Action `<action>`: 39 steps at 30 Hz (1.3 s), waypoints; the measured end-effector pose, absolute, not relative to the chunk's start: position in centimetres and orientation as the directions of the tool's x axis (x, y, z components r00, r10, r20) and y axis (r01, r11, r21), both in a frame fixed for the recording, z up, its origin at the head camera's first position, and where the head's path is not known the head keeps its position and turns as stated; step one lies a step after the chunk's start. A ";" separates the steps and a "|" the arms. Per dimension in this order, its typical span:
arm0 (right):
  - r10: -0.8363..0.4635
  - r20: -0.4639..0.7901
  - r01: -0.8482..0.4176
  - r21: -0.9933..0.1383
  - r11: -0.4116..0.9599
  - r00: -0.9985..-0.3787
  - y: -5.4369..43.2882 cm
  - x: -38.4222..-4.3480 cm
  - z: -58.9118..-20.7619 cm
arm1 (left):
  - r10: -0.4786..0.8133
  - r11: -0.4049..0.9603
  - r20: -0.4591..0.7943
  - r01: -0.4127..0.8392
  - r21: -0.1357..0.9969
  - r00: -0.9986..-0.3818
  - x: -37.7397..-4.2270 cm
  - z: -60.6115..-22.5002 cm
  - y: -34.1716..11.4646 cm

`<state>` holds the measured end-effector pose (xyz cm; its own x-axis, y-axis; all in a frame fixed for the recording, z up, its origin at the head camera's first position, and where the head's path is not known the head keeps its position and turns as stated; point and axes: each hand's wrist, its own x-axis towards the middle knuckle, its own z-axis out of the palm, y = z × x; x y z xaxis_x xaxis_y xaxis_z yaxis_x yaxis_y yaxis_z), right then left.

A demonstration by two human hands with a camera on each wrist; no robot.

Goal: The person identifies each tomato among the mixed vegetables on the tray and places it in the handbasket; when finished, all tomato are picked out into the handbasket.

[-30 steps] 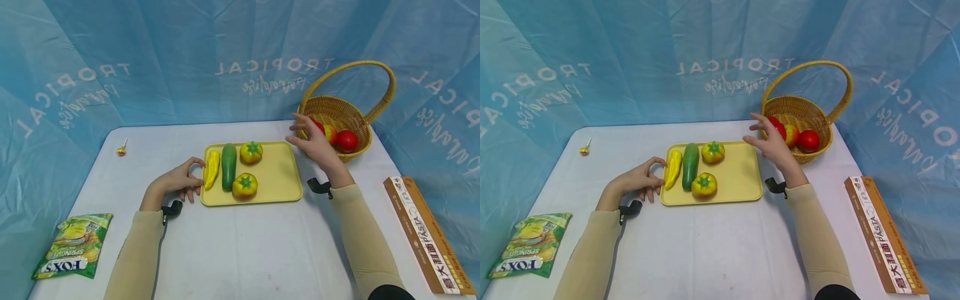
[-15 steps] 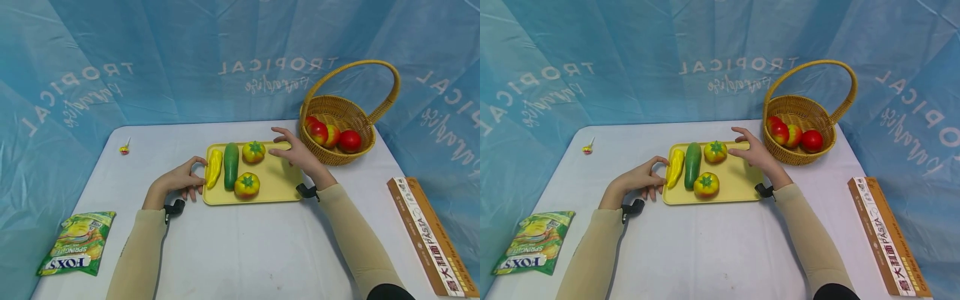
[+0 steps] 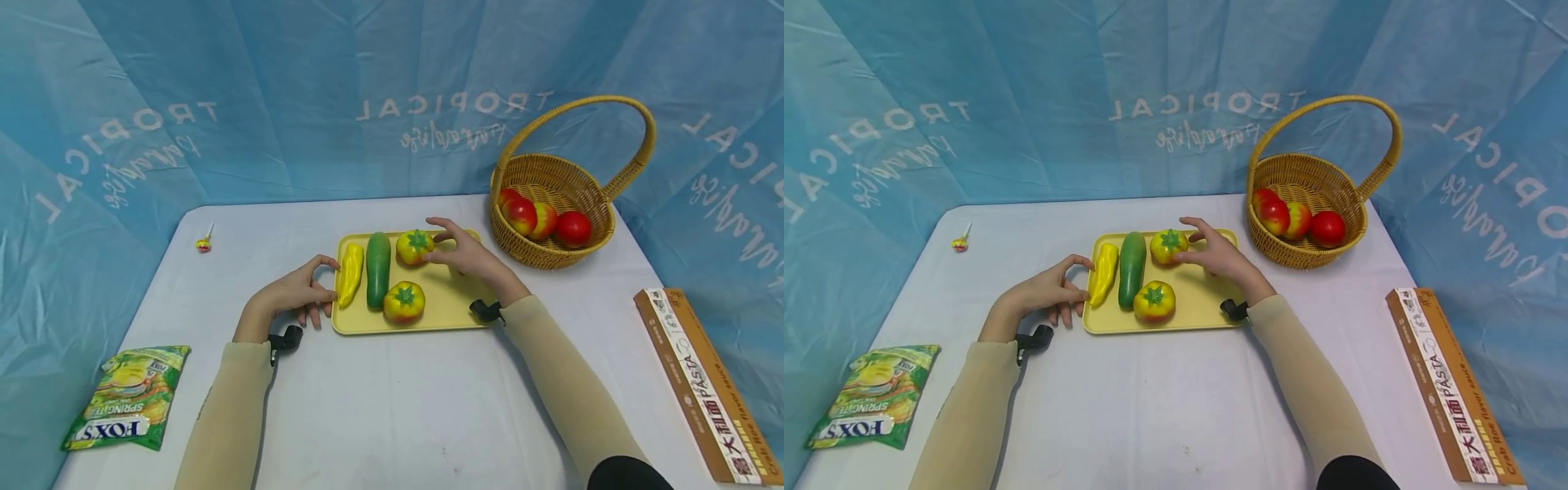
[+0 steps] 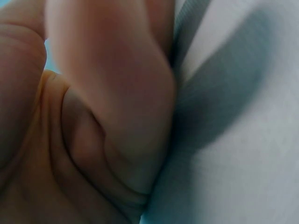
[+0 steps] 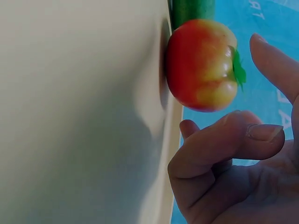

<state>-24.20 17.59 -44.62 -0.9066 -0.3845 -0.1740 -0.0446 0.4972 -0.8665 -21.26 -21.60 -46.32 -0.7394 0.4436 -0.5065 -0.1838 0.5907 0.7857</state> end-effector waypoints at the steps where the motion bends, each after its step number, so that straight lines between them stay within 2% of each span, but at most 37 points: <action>1: -0.384 -0.178 -0.040 -0.867 0.496 -0.906 17.5 -24.3 -44.7 | 0.443 0.590 -0.507 -0.185 0.786 -0.740 -21.3 -46.3 -21.6; 21: -0.352 -0.228 0.008 -0.849 0.529 -0.908 15.9 -24.4 -45.1 | 0.455 0.600 -0.498 -0.159 0.784 -0.739 -21.2 -46.3 -21.7; 39: -0.342 -0.211 -0.021 -0.825 0.565 -0.916 15.4 -24.3 -45.3 | 0.453 0.601 -0.497 -0.159 0.783 -0.740 -21.1 -46.2 -21.4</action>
<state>-24.26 15.43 -45.27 -0.9156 -0.3423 -0.2110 -0.0211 0.5650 -0.8248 -21.15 -21.42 -46.17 -0.7399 0.4528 -0.4975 -0.1590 0.6009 0.7834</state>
